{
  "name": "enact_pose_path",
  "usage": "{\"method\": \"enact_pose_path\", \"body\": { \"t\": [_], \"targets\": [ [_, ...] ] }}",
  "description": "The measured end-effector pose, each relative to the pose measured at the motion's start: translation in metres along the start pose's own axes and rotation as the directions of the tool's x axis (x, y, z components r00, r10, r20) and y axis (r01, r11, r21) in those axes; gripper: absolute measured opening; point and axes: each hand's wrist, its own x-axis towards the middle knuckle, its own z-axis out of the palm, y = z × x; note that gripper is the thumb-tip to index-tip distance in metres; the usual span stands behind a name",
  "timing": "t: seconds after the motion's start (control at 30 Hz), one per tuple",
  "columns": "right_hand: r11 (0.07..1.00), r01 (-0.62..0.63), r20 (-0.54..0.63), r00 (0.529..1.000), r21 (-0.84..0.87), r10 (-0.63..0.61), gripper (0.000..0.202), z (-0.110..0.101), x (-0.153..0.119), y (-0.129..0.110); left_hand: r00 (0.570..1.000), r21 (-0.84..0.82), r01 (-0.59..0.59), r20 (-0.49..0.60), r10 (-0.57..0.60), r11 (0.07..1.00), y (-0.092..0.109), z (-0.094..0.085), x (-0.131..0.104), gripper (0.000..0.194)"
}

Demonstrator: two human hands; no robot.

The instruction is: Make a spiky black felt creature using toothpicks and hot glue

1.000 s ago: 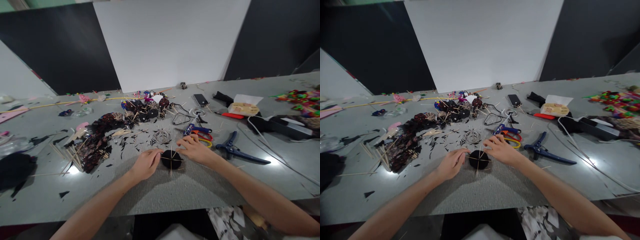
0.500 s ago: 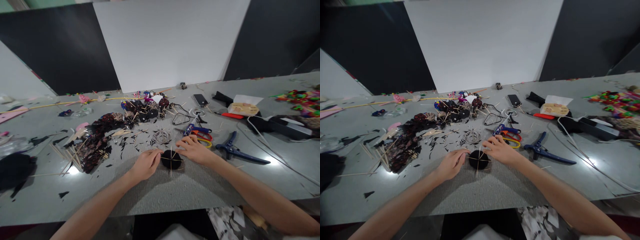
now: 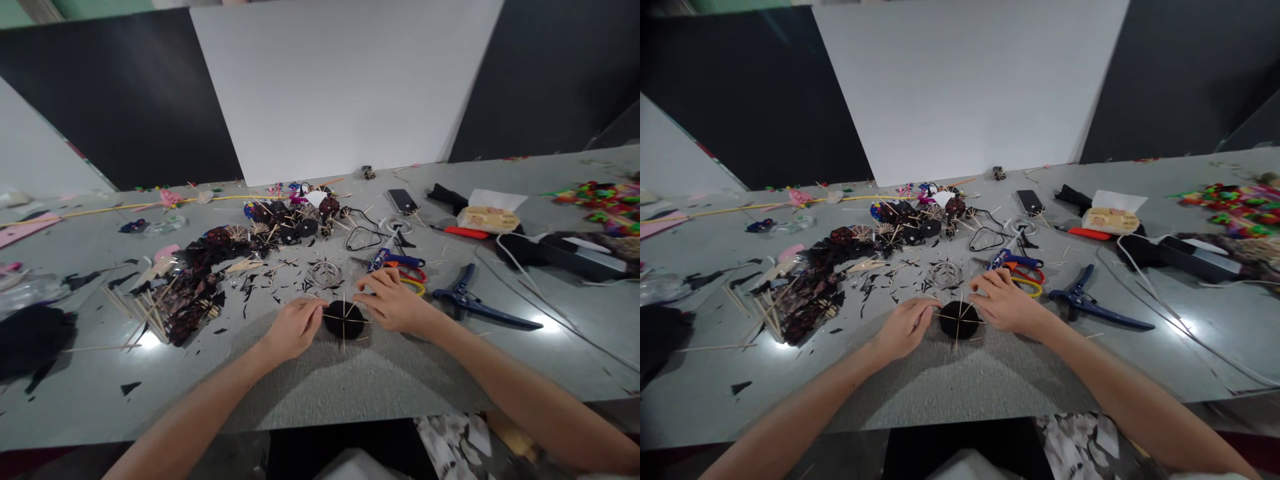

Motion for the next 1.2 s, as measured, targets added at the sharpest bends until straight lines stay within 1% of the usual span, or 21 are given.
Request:
{"method": "enact_pose_path", "body": {
  "t": [0.13, 0.2, 0.3, 0.37, 0.47, 0.57, 0.67, 0.73, 0.8, 0.97, 1.2],
  "targets": [
    [0.998, -0.005, 0.058, 0.998, -0.059, 0.008, 0.032, -0.005, 0.000, -0.010, 1.000, 0.015, -0.004, 0.000, 0.004, 1.000, -0.002, 0.001, 0.000, 0.033],
    [0.997, -0.004, 0.079, 0.997, -0.082, 0.011, 0.035, -0.007, -0.002, -0.016, 1.000, 0.046, -0.014, 0.020, 0.013, 0.999, -0.001, 0.001, 0.003, 0.033],
    [0.995, -0.016, 0.070, 0.997, -0.098, 0.023, 0.036, -0.006, -0.010, -0.022, 0.996, 0.121, -0.050, 0.076, 0.041, 0.991, 0.001, 0.000, 0.007, 0.030],
    [0.995, -0.014, 0.069, 0.997, -0.102, 0.021, 0.033, -0.004, -0.015, -0.024, 0.994, 0.169, -0.069, 0.100, 0.052, 0.983, 0.001, 0.000, 0.008, 0.028],
    [0.999, -0.008, 0.076, 0.997, -0.047, 0.011, 0.033, -0.003, -0.020, -0.024, 0.990, 0.216, -0.080, 0.130, 0.052, 0.973, -0.001, 0.001, 0.007, 0.035],
    [0.998, -0.046, 0.087, 0.995, 0.048, 0.042, 0.037, -0.005, -0.021, -0.026, 0.982, 0.236, -0.094, 0.179, 0.052, 0.967, -0.005, 0.003, 0.005, 0.042],
    [0.985, -0.130, 0.182, 0.977, 0.109, 0.109, 0.040, -0.006, -0.020, -0.028, 0.977, 0.239, -0.101, 0.209, 0.050, 0.966, -0.007, 0.005, 0.005, 0.043],
    [0.980, -0.165, 0.242, 0.961, 0.115, 0.133, 0.042, -0.006, -0.019, -0.030, 0.976, 0.232, -0.105, 0.211, 0.056, 0.967, -0.008, 0.005, 0.006, 0.043],
    [0.979, -0.172, 0.274, 0.952, 0.110, 0.137, 0.045, -0.004, -0.018, -0.031, 0.976, 0.223, -0.105, 0.209, 0.058, 0.969, -0.009, 0.005, 0.006, 0.043],
    [0.979, -0.169, 0.304, 0.944, 0.118, 0.126, 0.047, -0.001, -0.015, -0.034, 0.975, 0.216, -0.098, 0.216, 0.051, 0.972, -0.010, 0.004, 0.006, 0.044],
    [0.968, -0.199, 0.318, 0.937, 0.151, 0.143, 0.040, -0.002, -0.012, -0.033, 0.977, 0.205, -0.110, 0.201, 0.069, 0.973, -0.011, 0.005, 0.006, 0.044]
  ]
}}
